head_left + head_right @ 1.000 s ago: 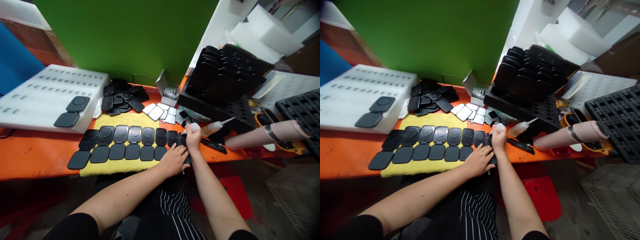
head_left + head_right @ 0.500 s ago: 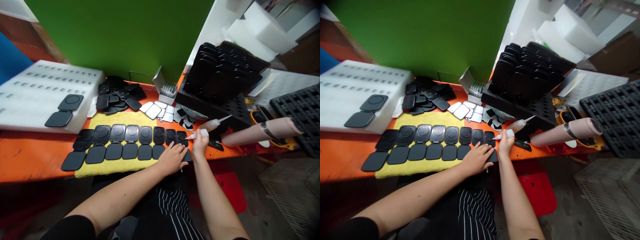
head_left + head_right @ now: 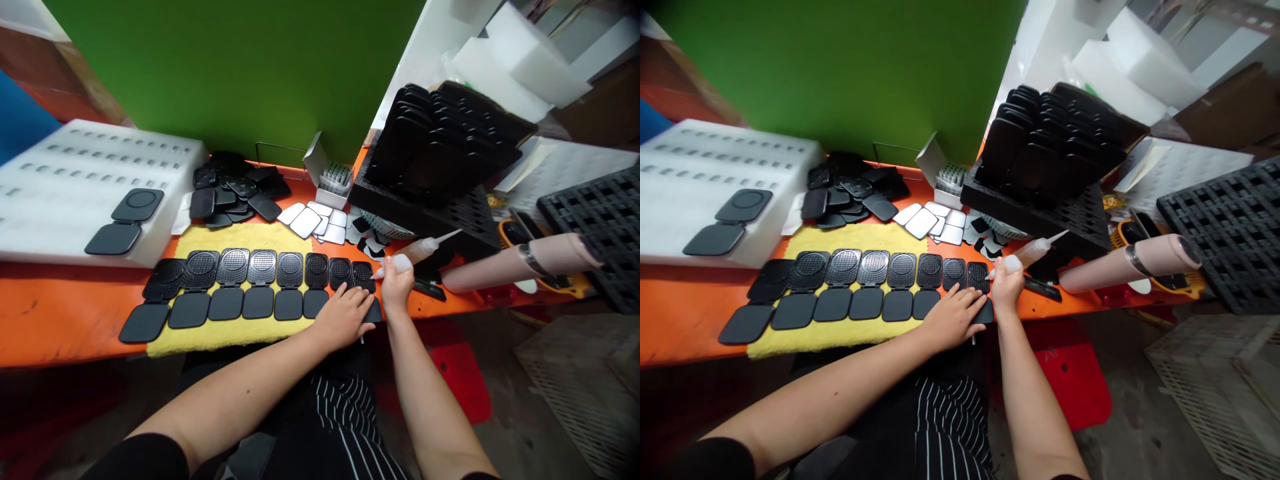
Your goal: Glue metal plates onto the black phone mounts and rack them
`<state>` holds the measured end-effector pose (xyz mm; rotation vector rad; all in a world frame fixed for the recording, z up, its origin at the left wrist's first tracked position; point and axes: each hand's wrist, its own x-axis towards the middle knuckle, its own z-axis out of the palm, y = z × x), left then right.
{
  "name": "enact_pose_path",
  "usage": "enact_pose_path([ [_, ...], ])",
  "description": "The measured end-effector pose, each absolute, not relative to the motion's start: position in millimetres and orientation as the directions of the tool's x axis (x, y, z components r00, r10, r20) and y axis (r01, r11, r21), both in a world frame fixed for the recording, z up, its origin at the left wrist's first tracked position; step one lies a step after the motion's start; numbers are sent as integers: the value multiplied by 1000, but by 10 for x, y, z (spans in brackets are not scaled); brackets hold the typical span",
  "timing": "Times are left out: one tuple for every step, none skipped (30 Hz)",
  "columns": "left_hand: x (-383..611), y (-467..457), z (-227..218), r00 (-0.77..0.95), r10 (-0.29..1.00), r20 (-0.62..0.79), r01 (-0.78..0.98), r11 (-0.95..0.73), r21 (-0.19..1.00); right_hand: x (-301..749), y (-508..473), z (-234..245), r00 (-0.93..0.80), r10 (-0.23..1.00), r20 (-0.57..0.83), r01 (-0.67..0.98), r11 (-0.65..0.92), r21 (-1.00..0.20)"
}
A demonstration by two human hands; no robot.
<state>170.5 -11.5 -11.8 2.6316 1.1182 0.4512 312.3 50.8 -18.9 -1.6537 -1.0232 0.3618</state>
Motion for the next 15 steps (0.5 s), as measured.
enact_pose_path([
  [1705,-115,-115,660,729,184,653,-677,339,3122,508,-190,582,764,277,461,-29,-887],
  [1704,-114,-112,662,727,184,652,-679,336,3121,508,-192,583,760,288,478,-34,-878],
  [1704,-113,-109,664,725,182,653,-681,332,3119,507,-193,580,760,294,490,-37,-871],
  [1704,-113,-106,665,724,180,654,-682,327,3116,505,-193,573,764,296,498,-37,-867],
  [1703,-113,-105,667,724,178,655,-683,323,3112,503,-193,564,771,297,503,-35,-864],
  [1702,-114,-104,667,724,176,657,-683,319,3106,499,-191,555,776,299,507,-31,-861],
  [1700,-115,-103,667,724,174,659,-682,317,3099,496,-188,549,780,301,511,-28,-859],
  [1698,-117,-104,666,725,174,659,-682,317,3091,492,-184,547,780,303,512,-25,-859],
  [1696,-119,-105,666,726,175,659,-681,319,3083,490,-179,549,778,306,513,-25,-858],
  [1694,-121,-108,664,726,178,658,-681,322,3077,489,-174,556,771,309,514,-27,-857],
  [1693,-121,-110,663,727,181,657,-680,326,3074,490,-168,572,760,309,506,-31,-862],
  [1693,-121,-114,661,727,184,655,-679,330,3075,493,-163,595,746,299,481,-33,-876],
  [1695,-119,-118,660,728,186,654,-678,335,3083,498,-158,621,733,276,434,-29,-901],
  [1699,-116,-123,658,729,187,653,-677,340,3097,505,-152,649,723,237,361,-19,-932],
  [1705,-112,-127,656,731,187,652,-674,347,3115,513,-147,674,717,177,258,-4,-966],
])
